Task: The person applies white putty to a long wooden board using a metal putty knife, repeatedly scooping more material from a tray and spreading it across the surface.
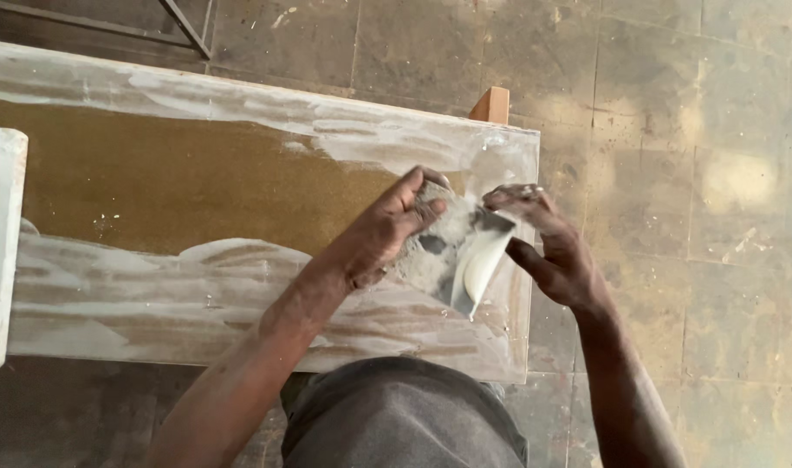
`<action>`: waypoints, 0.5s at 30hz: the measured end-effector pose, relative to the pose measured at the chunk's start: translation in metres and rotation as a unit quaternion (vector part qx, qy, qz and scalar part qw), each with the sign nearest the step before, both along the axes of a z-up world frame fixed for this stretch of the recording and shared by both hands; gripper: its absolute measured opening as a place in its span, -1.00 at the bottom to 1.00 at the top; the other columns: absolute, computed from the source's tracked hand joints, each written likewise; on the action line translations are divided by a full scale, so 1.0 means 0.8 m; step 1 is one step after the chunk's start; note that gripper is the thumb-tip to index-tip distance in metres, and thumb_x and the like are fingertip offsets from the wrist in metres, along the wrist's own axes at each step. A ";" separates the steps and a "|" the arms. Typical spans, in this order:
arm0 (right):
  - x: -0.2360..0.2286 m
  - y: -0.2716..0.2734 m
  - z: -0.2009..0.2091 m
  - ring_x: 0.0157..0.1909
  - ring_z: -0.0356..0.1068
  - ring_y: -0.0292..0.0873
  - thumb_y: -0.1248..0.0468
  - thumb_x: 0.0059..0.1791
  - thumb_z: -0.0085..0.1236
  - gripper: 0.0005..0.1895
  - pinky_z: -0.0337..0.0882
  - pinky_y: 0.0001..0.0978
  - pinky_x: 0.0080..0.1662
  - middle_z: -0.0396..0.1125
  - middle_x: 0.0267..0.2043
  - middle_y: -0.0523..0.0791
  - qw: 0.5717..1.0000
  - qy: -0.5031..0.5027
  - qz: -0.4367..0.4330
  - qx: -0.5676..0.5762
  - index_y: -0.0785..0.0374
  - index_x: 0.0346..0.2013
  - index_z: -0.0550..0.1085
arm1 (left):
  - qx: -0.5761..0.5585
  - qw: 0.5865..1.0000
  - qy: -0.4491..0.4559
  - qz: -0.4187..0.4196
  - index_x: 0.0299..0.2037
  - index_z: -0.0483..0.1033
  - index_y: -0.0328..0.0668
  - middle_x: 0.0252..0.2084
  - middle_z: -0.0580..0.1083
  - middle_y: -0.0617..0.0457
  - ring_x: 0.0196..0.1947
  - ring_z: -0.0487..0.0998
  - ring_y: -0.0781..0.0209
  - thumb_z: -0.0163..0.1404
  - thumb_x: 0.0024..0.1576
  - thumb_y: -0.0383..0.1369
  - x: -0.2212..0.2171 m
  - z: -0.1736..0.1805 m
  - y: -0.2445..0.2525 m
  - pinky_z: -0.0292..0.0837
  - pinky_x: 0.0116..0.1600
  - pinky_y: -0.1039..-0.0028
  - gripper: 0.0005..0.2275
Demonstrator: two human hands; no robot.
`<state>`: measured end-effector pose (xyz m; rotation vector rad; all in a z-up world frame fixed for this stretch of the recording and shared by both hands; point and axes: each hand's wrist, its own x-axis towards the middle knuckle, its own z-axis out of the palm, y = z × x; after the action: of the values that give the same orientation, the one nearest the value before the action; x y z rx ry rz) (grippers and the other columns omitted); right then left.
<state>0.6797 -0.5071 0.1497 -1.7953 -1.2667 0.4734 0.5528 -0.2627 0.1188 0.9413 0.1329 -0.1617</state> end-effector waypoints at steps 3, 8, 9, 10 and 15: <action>0.000 -0.002 -0.004 0.43 0.27 0.01 0.21 0.11 0.09 -0.57 0.21 0.01 0.46 0.38 0.29 -0.08 0.999 0.005 0.010 -0.038 0.15 0.29 0.41 | -0.018 1.000 -0.008 0.005 0.07 0.33 -0.11 -0.13 0.35 0.06 -0.19 0.42 0.35 -0.04 0.30 -0.32 -0.006 0.004 -0.002 0.56 -0.12 0.50 -0.81; -0.013 -0.010 -0.019 0.40 0.31 -0.06 0.25 0.10 0.14 -0.58 0.15 -0.05 0.51 0.41 0.26 -0.06 0.998 0.061 0.011 0.016 0.21 0.27 0.43 | -0.035 0.999 -0.016 0.032 0.05 0.35 -0.16 -0.12 0.36 0.06 -0.18 0.41 0.36 -0.03 0.31 -0.35 -0.011 0.004 -0.010 0.52 -0.12 0.52 -0.82; -0.016 -0.013 -0.018 0.38 0.29 -0.07 0.26 0.08 0.18 -0.58 0.23 -0.11 0.43 0.39 0.25 -0.03 0.994 0.104 -0.003 0.025 0.23 0.24 0.45 | -0.048 0.998 -0.013 0.034 0.05 0.35 -0.19 -0.12 0.36 0.07 -0.16 0.41 0.35 -0.03 0.32 -0.35 -0.012 0.003 -0.013 0.50 -0.11 0.52 -0.82; -0.019 -0.015 -0.017 0.38 0.29 -0.07 0.26 0.08 0.18 -0.58 0.23 -0.11 0.43 0.39 0.25 -0.03 0.994 0.107 -0.002 0.024 0.23 0.24 0.45 | -0.049 0.998 -0.010 0.035 0.05 0.35 -0.19 -0.12 0.36 0.07 -0.16 0.41 0.35 -0.03 0.32 -0.35 -0.012 0.001 -0.016 0.50 -0.11 0.52 -0.82; -0.029 -0.012 0.005 0.34 0.30 -0.07 0.28 0.06 0.15 -0.57 0.24 -0.14 0.37 0.38 0.22 -0.02 0.990 0.133 -0.044 -0.020 0.30 0.22 0.40 | -0.051 0.997 0.030 0.050 0.04 0.34 -0.16 -0.13 0.38 0.08 -0.15 0.44 0.36 0.00 0.27 -0.37 -0.008 -0.003 -0.028 0.50 -0.08 0.53 -0.81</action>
<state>0.6563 -0.5166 0.1537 -1.7470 -0.9951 0.6684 0.5464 -0.2848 0.1165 0.8266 0.2241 -0.1037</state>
